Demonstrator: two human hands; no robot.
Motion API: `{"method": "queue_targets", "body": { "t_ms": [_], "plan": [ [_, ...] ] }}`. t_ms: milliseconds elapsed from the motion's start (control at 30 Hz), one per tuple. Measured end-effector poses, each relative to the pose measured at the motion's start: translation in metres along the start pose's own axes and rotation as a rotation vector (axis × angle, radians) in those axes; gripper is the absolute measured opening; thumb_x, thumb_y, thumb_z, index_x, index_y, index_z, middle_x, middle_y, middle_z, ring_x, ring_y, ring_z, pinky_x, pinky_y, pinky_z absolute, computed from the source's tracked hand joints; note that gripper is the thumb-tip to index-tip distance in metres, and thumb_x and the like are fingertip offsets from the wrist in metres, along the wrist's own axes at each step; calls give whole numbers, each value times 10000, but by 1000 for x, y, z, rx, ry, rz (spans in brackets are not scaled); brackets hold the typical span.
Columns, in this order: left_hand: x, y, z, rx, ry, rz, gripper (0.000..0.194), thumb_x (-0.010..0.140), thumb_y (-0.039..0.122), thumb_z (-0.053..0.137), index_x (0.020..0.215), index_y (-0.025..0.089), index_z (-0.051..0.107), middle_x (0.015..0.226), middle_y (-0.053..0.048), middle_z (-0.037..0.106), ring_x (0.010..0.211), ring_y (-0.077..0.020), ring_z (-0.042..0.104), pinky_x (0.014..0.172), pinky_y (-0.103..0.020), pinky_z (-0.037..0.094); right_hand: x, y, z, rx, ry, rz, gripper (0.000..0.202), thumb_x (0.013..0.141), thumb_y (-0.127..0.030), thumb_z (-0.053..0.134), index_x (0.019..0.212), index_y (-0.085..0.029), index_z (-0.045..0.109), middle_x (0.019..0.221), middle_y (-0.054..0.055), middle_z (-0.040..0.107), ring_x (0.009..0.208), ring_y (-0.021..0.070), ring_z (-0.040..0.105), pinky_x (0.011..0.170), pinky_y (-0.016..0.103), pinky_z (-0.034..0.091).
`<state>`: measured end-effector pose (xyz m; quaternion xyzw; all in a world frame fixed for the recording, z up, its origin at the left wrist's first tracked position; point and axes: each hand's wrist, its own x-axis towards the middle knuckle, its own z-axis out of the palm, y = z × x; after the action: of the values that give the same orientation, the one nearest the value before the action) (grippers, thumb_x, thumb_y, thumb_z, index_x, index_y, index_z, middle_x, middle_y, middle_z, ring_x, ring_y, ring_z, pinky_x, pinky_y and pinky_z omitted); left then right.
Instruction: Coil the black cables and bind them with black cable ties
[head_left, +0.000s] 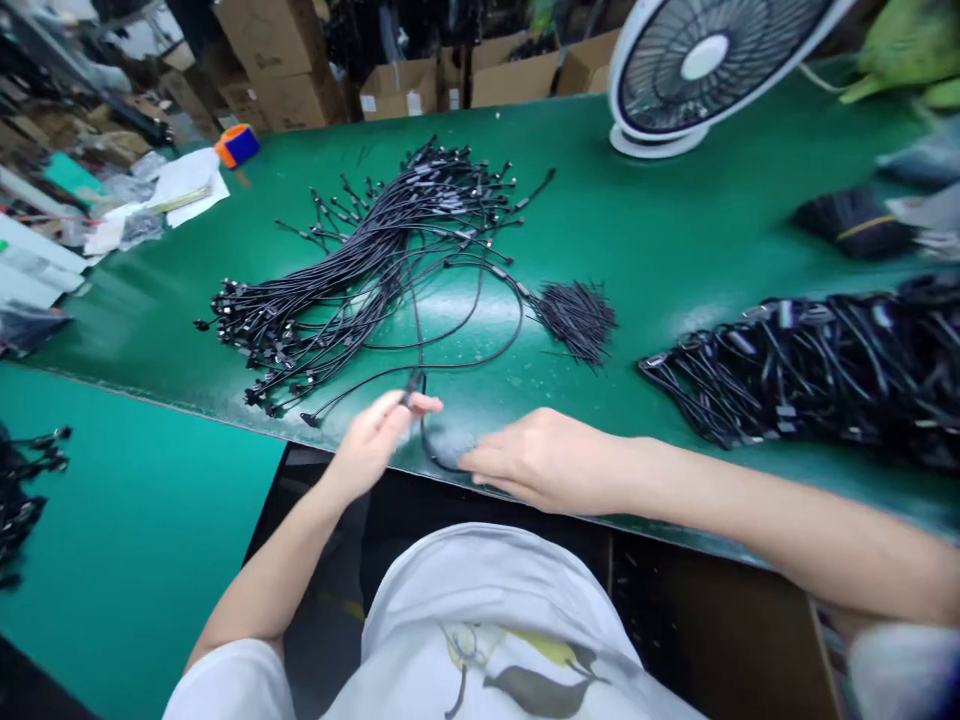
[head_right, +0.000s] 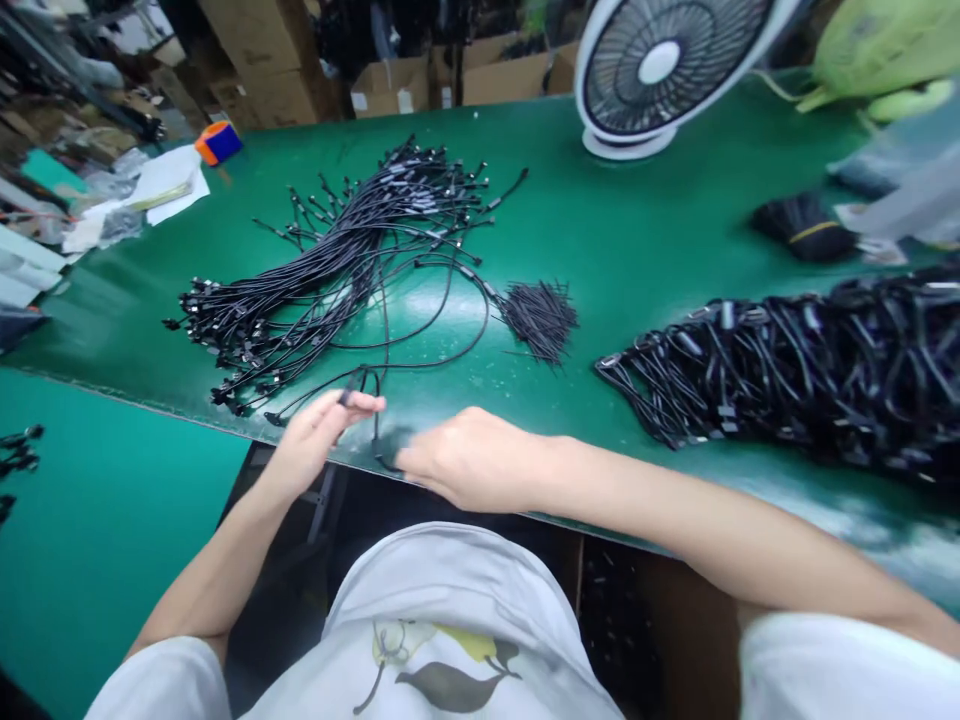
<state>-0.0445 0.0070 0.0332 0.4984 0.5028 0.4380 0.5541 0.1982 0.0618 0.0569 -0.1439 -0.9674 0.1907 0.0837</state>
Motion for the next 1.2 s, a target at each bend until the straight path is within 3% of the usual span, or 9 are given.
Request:
{"method": "queue_targets", "body": {
  "t_ms": [133, 267, 400, 500, 667, 800, 933, 1033, 1200],
  "plan": [
    [-2, -1, 14, 88, -241, -53, 320, 924, 475, 537, 955, 187, 675, 665, -23, 604, 661, -169, 561, 706, -305, 459, 24, 11, -10, 350, 218, 122, 226, 957, -279, 457, 892, -198, 658, 861, 22, 689, 761, 128, 608, 669, 242, 404],
    [5, 0, 17, -276, -76, -77, 334, 857, 514, 625, 887, 182, 629, 594, 34, 434, 490, -98, 355, 482, -242, 319, 36, 26, 19, 832, 580, 338, 271, 845, -424, 635, 988, -197, 601, 945, 32, 630, 883, 151, 572, 770, 274, 443],
    [10, -12, 31, -426, -30, -115, 337, 847, 524, 637, 839, 192, 584, 691, 2, 518, 619, -131, 503, 658, -302, 469, 44, 17, 55, 1463, 675, 539, 403, 851, -570, 581, 760, -188, 489, 617, -62, 393, 527, 74, 366, 534, 221, 346],
    [9, -26, 44, -447, -28, -163, 364, 891, 549, 561, 822, 192, 574, 657, 15, 496, 642, -134, 516, 774, -345, 479, 48, 5, 61, 1707, 829, 622, 453, 803, -573, 650, 703, -189, 432, 582, -99, 235, 474, 43, 153, 451, 199, 184],
    [7, -43, 52, -349, 71, -115, 426, 882, 614, 519, 764, 204, 497, 563, 64, 352, 499, -106, 348, 598, -295, 408, 50, -6, 63, 1774, 834, 548, 420, 798, -524, 685, 743, -204, 419, 618, -79, 295, 505, 57, 208, 445, 186, 205],
    [8, -47, 48, 53, -21, -146, 364, 722, 408, 782, 844, 203, 508, 670, 42, 472, 600, -123, 432, 635, -285, 391, 51, -8, 79, 1522, 919, 627, 372, 820, -563, 633, 888, -216, 519, 746, -25, 460, 647, 89, 443, 519, 190, 378],
    [8, -53, 49, 250, -127, -158, 316, 714, 258, 741, 957, 176, 557, 822, -3, 561, 709, -155, 505, 662, -284, 403, 54, -11, 93, 1535, 925, 636, 416, 862, -627, 526, 959, -224, 488, 925, 29, 571, 782, 121, 574, 491, 180, 400],
    [7, -62, 52, 361, -203, -247, 135, 777, 263, 633, 803, 148, 567, 729, 2, 551, 687, -166, 511, 639, -284, 392, 56, -12, 96, 1638, 943, 583, 400, 849, -599, 574, 976, -241, 451, 799, -30, 551, 579, 73, 508, 448, 162, 359],
    [3, -71, 57, 223, -347, -274, 215, 830, 351, 612, 770, 147, 582, 719, -4, 573, 697, -161, 513, 651, -280, 404, 55, -7, 87, 1744, 807, 592, 479, 868, -668, 484, 863, -190, 518, 559, -92, 344, 409, 20, 184, 378, 152, 132]
  ]
}}
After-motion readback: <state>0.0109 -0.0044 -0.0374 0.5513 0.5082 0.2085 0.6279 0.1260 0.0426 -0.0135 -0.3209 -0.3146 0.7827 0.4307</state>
